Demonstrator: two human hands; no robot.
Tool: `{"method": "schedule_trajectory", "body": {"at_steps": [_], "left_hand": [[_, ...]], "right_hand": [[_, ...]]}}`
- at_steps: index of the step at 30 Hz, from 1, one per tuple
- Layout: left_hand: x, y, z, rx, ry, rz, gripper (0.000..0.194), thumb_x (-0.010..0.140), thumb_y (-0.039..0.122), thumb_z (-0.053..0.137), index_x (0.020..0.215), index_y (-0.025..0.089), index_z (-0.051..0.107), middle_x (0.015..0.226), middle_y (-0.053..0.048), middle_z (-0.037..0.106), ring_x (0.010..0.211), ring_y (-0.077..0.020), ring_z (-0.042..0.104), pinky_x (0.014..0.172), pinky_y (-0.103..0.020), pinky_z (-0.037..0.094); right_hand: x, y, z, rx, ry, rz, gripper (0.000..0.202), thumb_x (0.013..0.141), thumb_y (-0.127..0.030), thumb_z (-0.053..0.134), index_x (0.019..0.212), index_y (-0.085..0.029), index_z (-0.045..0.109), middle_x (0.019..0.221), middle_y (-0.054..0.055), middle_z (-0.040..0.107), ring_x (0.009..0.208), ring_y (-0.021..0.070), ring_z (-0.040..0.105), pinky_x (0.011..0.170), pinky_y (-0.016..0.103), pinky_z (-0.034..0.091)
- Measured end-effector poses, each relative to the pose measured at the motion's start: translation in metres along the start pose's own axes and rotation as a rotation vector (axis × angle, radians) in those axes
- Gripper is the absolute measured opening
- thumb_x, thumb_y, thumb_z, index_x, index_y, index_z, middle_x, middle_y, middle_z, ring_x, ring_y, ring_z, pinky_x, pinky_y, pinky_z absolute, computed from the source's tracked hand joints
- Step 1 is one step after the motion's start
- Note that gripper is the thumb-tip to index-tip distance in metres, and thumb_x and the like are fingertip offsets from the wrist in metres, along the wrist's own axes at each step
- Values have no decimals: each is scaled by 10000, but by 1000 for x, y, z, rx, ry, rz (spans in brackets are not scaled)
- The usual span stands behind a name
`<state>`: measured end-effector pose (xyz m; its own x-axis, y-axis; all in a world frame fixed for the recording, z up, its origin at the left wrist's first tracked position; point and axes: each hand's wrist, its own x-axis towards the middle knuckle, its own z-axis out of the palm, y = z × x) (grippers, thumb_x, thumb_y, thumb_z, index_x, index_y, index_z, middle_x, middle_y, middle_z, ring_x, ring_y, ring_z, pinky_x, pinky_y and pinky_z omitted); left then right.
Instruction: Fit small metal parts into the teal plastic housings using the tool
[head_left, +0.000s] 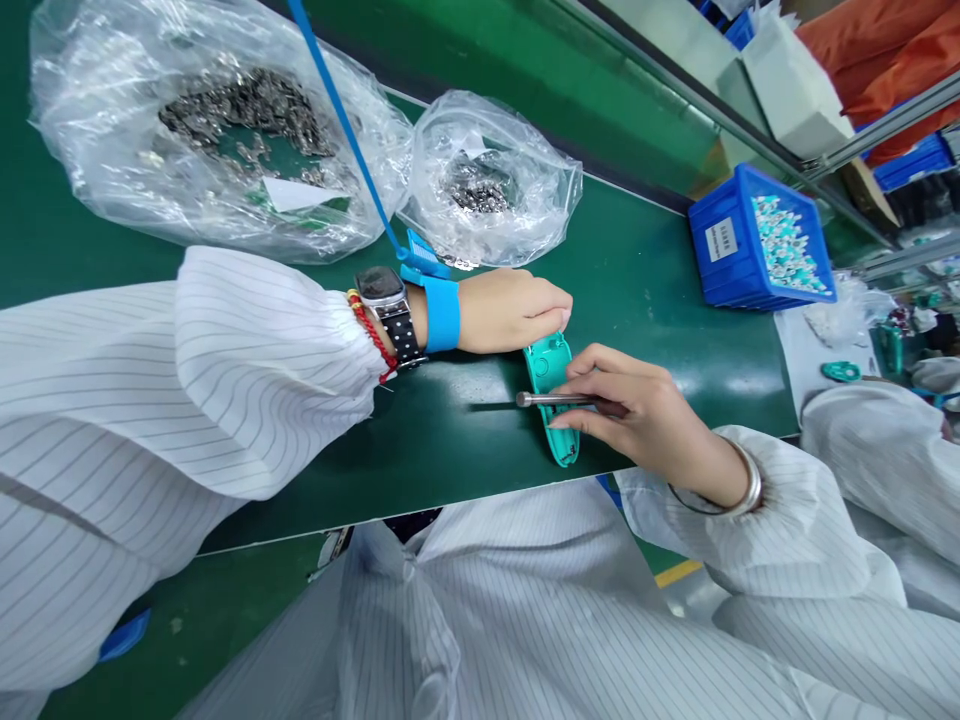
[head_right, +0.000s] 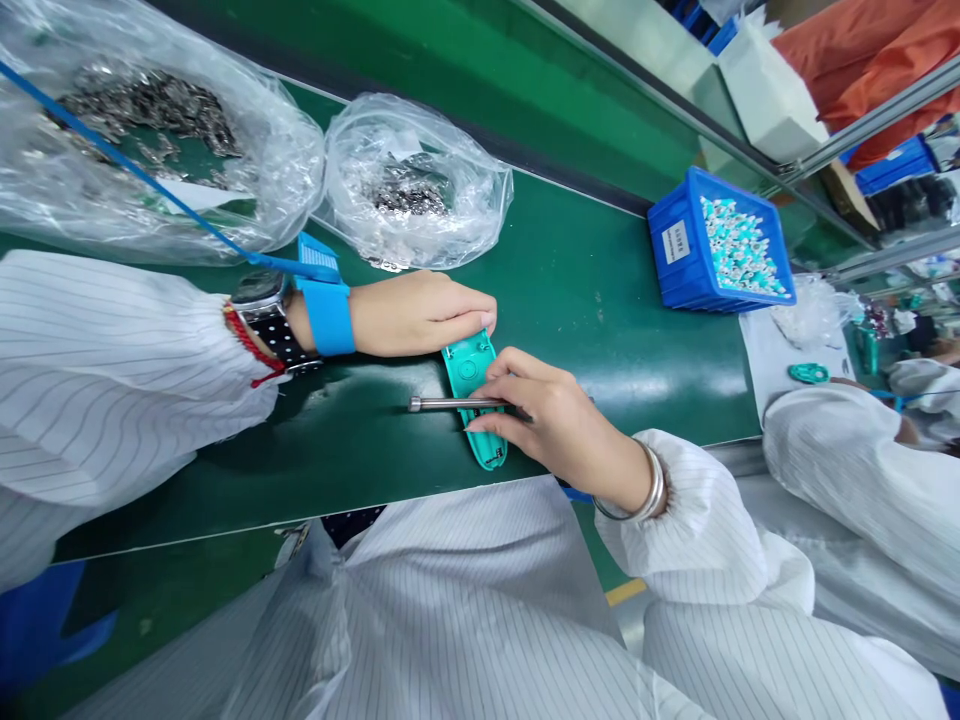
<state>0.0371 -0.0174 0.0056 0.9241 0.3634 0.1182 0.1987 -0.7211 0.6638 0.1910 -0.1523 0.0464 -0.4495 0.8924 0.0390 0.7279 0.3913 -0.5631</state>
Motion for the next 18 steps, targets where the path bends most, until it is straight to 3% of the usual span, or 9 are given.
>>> {"method": "schedule_trajectory", "body": {"at_steps": [8, 9, 11, 14, 16, 18], "left_hand": [[1, -5, 2, -29, -6, 0, 324, 913, 277, 348, 786, 167, 625, 694, -9, 608, 652, -126, 530, 672, -256, 312], [1, -5, 2, -26, -5, 7, 325, 917, 277, 348, 782, 167, 623, 684, -7, 602, 643, -124, 523, 666, -256, 307], [1, -4, 2, -7, -1, 23, 332, 929, 278, 342, 772, 165, 612, 657, -4, 583, 616, -120, 501, 649, -258, 292], [0, 2, -1, 59, -13, 2, 355, 955, 290, 334, 769, 158, 605, 630, -4, 556, 591, -126, 473, 637, -269, 273], [-1, 7, -4, 102, -40, -33, 367, 972, 297, 332, 766, 151, 598, 619, -2, 535, 575, -127, 443, 627, -273, 257], [-3, 10, -6, 122, -67, -50, 376, 990, 301, 323, 765, 145, 579, 609, 6, 495, 554, -118, 390, 605, -269, 231]], "right_hand": [[-3, -2, -6, 80, 32, 101, 62, 858, -248, 651, 910, -214, 658, 851, 35, 597, 664, 117, 533, 539, 268, 418], [-3, -5, -8, 121, 88, 144, 66, 862, -278, 648, 900, -224, 650, 847, 37, 601, 670, 125, 536, 546, 278, 416], [-2, -14, -12, 283, 325, 223, 133, 891, -372, 597, 857, -245, 613, 721, 17, 556, 593, 123, 490, 515, 289, 383], [7, -33, -18, 576, 753, 293, 355, 967, -464, 400, 704, -242, 487, 494, -47, 294, 399, 83, 253, 393, 252, 260], [14, -44, -17, 684, 888, 228, 434, 989, -463, 330, 631, -222, 379, 458, -72, 163, 350, 59, 133, 334, 191, 194], [20, -50, -12, 750, 950, 120, 449, 999, -438, 319, 615, -205, 321, 455, -82, 133, 332, 43, 99, 305, 138, 186]]}}
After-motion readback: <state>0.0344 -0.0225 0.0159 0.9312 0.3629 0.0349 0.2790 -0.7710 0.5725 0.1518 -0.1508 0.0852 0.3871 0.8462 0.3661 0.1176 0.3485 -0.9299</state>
